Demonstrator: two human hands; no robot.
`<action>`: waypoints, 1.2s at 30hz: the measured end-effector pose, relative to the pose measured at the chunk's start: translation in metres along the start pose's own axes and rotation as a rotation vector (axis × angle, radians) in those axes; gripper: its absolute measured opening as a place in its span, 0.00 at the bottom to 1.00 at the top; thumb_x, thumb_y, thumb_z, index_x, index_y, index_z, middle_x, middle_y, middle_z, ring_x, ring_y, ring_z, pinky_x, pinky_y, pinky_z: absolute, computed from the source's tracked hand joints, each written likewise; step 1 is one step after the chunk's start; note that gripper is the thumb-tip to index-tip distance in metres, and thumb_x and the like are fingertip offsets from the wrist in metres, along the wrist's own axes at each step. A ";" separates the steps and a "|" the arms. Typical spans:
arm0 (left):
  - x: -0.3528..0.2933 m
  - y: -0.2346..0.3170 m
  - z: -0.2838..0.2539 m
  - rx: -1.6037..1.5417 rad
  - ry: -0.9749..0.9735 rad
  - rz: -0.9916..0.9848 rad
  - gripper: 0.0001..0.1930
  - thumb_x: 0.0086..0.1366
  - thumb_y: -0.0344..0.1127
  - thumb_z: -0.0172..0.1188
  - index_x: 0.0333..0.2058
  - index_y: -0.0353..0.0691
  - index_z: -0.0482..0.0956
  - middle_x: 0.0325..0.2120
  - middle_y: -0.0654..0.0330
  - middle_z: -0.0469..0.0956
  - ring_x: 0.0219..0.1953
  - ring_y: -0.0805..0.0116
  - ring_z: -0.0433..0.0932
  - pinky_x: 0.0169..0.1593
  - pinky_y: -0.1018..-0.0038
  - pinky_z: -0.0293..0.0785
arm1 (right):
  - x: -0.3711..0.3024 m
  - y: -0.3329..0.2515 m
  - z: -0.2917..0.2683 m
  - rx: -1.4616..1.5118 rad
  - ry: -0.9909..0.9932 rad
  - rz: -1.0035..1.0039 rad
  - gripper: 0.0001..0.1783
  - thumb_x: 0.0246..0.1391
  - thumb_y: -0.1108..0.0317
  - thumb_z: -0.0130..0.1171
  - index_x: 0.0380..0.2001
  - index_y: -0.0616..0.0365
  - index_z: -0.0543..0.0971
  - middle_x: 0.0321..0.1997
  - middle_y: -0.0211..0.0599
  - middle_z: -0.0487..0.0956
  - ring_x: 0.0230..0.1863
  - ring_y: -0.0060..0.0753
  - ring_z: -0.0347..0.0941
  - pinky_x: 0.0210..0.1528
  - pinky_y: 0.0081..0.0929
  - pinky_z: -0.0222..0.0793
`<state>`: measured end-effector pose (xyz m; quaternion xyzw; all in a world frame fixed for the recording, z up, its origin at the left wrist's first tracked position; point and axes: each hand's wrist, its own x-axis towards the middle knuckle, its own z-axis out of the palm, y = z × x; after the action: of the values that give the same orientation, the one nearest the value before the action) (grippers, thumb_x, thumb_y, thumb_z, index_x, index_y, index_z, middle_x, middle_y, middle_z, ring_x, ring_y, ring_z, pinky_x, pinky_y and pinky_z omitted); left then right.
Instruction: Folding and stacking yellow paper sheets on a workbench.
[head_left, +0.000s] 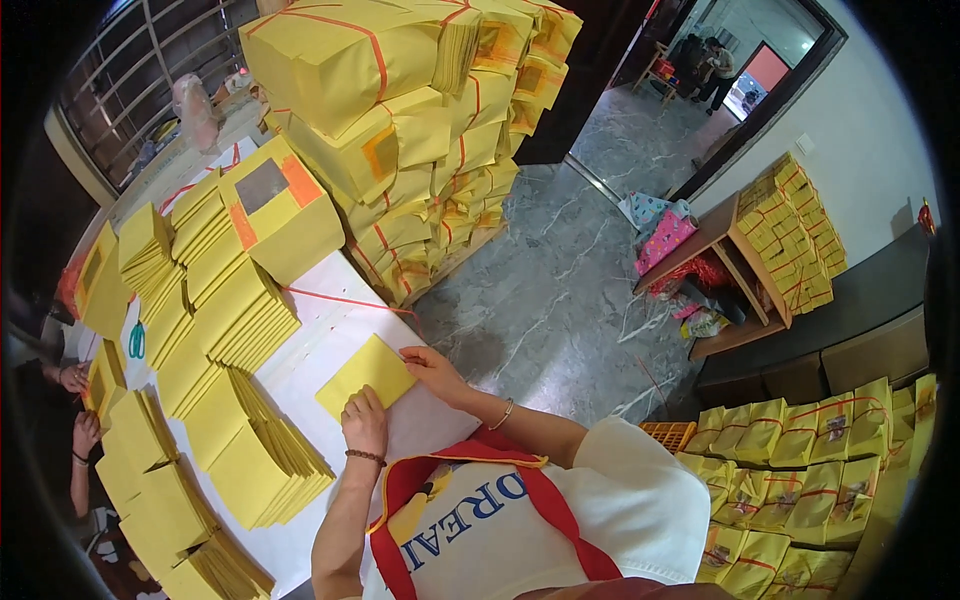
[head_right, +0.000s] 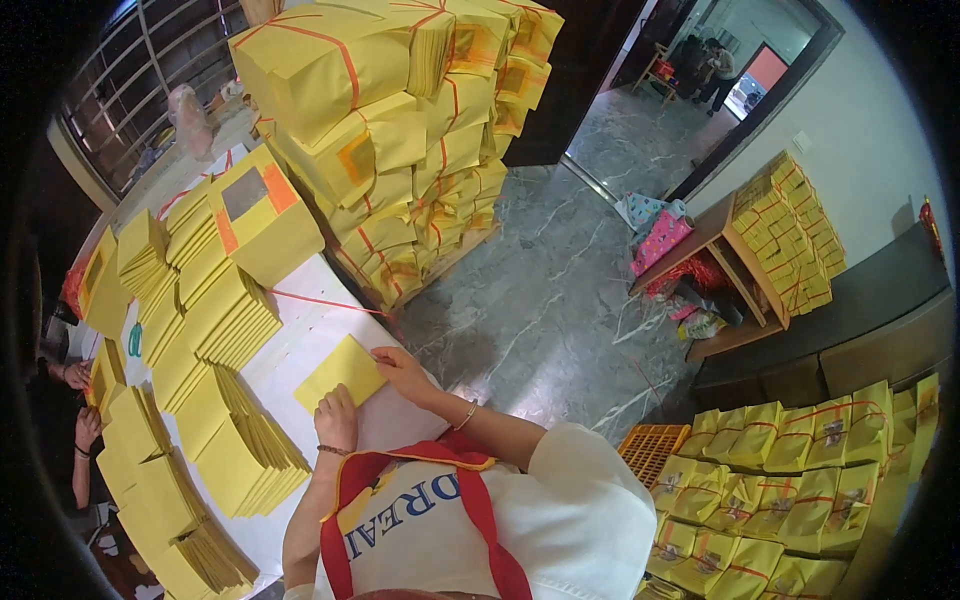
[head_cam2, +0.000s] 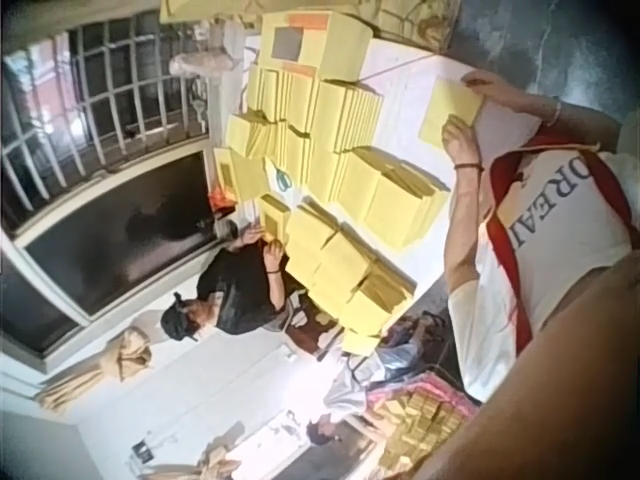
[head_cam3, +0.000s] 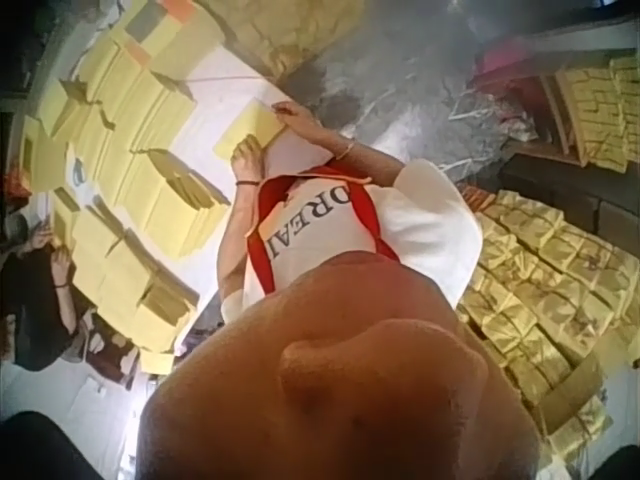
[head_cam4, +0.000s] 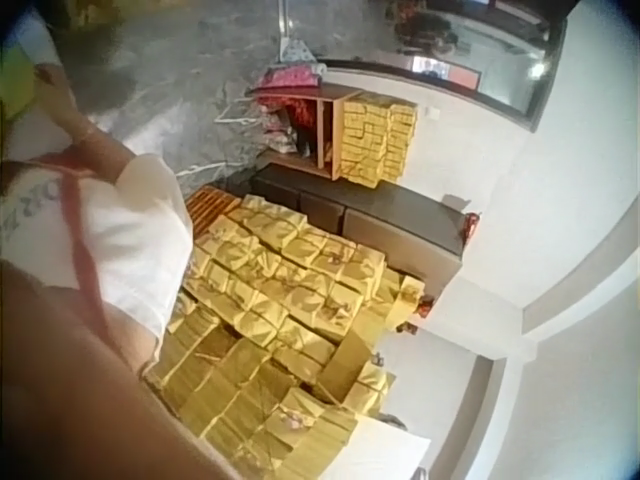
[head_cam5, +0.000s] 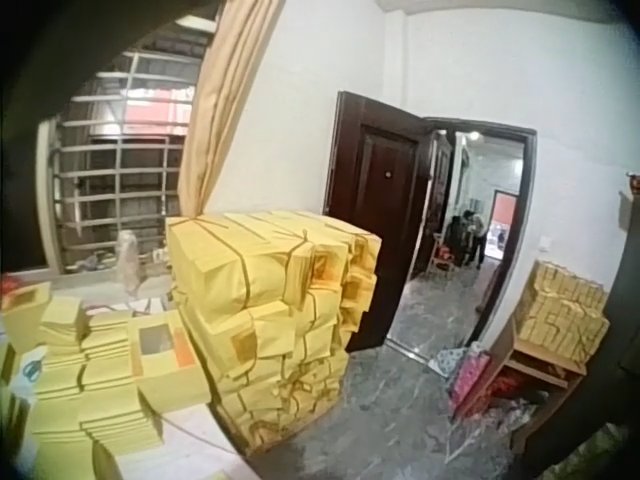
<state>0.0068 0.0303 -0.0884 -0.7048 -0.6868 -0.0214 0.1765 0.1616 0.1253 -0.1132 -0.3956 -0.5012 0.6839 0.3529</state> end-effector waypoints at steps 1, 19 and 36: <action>0.000 -0.002 -0.001 -0.017 -0.013 0.003 0.13 0.54 0.29 0.50 0.39 0.35 0.71 0.25 0.58 0.69 0.27 0.65 0.71 0.29 0.74 0.70 | 0.000 0.000 -0.001 0.000 0.001 -0.001 0.18 0.56 0.72 0.49 0.50 0.65 0.69 0.46 0.33 0.72 0.47 0.22 0.66 0.51 0.19 0.62; 0.014 -0.011 -0.074 -0.250 0.053 0.062 0.19 0.48 0.27 0.53 0.43 0.38 0.73 0.29 0.59 0.71 0.32 0.64 0.71 0.32 0.71 0.67 | -0.014 -0.084 0.012 0.772 -0.255 0.478 0.29 0.58 0.44 0.44 0.54 0.53 0.66 0.50 0.33 0.72 0.51 0.30 0.68 0.51 0.26 0.65; 0.008 -0.034 -0.060 -0.827 0.032 -0.109 0.28 0.49 0.27 0.61 0.52 0.35 0.67 0.47 0.48 0.68 0.48 0.51 0.67 0.51 0.60 0.62 | -0.023 -0.081 0.005 0.620 -0.280 0.408 0.20 0.59 0.62 0.48 0.51 0.60 0.66 0.49 0.37 0.73 0.48 0.29 0.72 0.49 0.28 0.69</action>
<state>-0.0131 0.0213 -0.0229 -0.6784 -0.6540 -0.3156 -0.1120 0.1737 0.1234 -0.0301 -0.2647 -0.2252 0.9063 0.2406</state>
